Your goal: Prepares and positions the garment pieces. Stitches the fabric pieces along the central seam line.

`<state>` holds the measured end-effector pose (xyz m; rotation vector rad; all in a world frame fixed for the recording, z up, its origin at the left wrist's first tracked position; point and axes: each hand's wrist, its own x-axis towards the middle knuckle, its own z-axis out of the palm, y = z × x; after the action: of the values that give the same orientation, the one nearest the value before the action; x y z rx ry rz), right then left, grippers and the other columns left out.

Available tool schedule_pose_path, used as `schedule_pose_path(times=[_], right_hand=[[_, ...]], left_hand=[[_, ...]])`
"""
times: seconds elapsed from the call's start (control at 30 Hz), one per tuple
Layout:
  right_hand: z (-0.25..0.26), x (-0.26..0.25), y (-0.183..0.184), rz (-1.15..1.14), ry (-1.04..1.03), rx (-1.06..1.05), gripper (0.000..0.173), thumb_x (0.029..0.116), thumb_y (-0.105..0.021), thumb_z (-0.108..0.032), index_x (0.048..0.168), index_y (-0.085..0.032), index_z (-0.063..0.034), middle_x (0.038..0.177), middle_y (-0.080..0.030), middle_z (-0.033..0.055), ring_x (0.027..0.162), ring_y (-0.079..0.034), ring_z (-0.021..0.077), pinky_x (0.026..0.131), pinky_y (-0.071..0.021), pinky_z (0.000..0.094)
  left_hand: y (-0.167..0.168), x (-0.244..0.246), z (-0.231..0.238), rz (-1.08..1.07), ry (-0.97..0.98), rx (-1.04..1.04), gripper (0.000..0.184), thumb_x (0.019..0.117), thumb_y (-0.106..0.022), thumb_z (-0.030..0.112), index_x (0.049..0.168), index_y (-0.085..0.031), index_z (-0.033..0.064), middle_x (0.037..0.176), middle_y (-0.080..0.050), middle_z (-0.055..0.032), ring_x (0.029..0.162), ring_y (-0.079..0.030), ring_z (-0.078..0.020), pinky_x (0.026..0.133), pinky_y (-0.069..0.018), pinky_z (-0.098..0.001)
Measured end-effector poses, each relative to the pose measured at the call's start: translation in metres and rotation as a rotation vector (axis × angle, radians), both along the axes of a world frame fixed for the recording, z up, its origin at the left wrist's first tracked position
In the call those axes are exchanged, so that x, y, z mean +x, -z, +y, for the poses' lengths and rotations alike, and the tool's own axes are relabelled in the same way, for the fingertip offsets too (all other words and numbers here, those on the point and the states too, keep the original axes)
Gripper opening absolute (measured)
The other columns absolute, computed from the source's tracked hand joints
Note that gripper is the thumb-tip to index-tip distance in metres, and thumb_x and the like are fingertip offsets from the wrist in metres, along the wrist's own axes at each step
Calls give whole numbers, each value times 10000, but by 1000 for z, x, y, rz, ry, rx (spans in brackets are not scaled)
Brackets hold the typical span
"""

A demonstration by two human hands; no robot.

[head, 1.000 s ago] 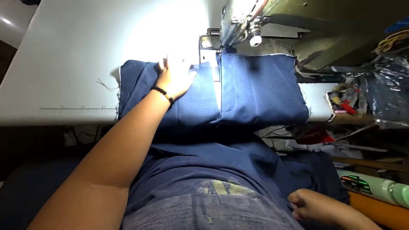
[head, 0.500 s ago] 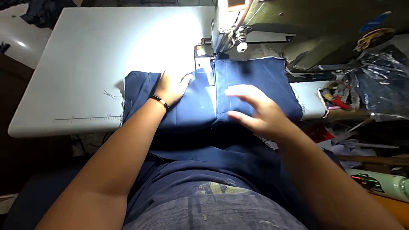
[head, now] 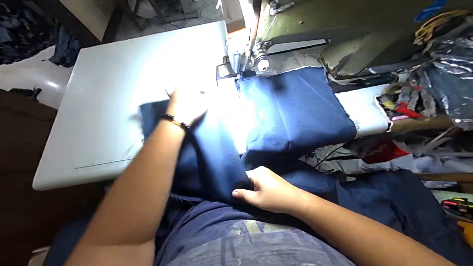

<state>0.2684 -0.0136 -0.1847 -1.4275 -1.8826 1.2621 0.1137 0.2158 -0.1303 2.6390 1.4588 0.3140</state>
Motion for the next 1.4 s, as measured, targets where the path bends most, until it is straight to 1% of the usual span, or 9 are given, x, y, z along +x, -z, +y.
schedule_pose_path(times=[0.17, 0.33, 0.43, 0.47, 0.57, 0.7, 0.93, 1.23, 1.4], right_hand=[[10, 24, 32, -379, 56, -221, 357, 1039, -563, -311, 1040, -684, 25, 963, -701, 206, 979, -686, 363, 864, -514, 563], [16, 44, -28, -699, -219, -206, 361, 1030, -592, -339, 1061, -699, 4, 973, -700, 239, 985, -682, 451, 800, -517, 659], [27, 57, -42, -320, 123, 218, 288, 986, -629, -334, 843, -681, -91, 691, -611, 37, 658, -618, 177, 591, -495, 402], [35, 53, -39, -167, 268, 333, 204, 955, -659, -312, 879, -680, -124, 746, -616, -21, 674, -605, 80, 593, -507, 299], [62, 33, -28, 293, 458, 316, 377, 941, -710, -174, 1282, -609, -48, 1213, -659, 77, 1023, -672, 103, 828, -585, 266], [65, 8, -19, 844, 534, 140, 62, 979, -629, -52, 1003, -686, -61, 913, -701, 29, 804, -665, 86, 722, -574, 264], [46, 9, -29, 904, 519, 95, 198, 1040, -514, -58, 931, -679, -69, 829, -680, 17, 737, -653, 61, 679, -565, 231], [40, 6, -21, 913, 619, 185, 57, 965, -653, -21, 938, -700, -42, 793, -673, 22, 699, -631, 54, 655, -554, 219], [37, 8, -15, 802, 530, 371, 41, 935, -696, -55, 901, -707, -77, 1026, -672, 12, 903, -648, 66, 758, -580, 217]], left_hand=[[55, 36, -12, -187, 55, 7, 350, 1062, -516, 285, 1139, -725, 15, 1158, -705, -206, 1163, -647, -386, 1030, -452, -610], [51, 18, -23, -281, 127, -49, 351, 1071, -496, 258, 1147, -719, -2, 1095, -720, -198, 1081, -688, -348, 963, -514, -543], [28, 4, -48, -392, 164, -49, 264, 1050, -566, 225, 1068, -727, 17, 953, -714, -150, 867, -684, -277, 796, -546, -485], [21, 0, -56, -422, 187, -42, 238, 1041, -578, 217, 1037, -724, 30, 905, -705, -125, 799, -665, -238, 737, -543, -449], [2, -4, -70, -492, 238, 15, 205, 1026, -595, 210, 984, -730, 63, 861, -702, -55, 750, -644, -114, 684, -536, -315], [-10, -6, -79, -526, 286, 1, 174, 998, -626, 227, 996, -739, 94, 870, -708, 3, 752, -628, -28, 681, -520, -224], [-9, -9, -87, -759, 452, -344, 100, 907, -743, 112, 1000, -761, 79, 946, -741, 46, 882, -679, 22, 798, -567, -158], [17, 1, -99, -1050, 447, -474, 96, 874, -776, 74, 967, -759, 86, 980, -716, 5, 900, -678, -77, 788, -589, -239], [19, 3, -108, -1083, 370, -397, 127, 850, -792, 64, 954, -730, 104, 925, -700, 39, 776, -639, -27, 688, -559, -184]])
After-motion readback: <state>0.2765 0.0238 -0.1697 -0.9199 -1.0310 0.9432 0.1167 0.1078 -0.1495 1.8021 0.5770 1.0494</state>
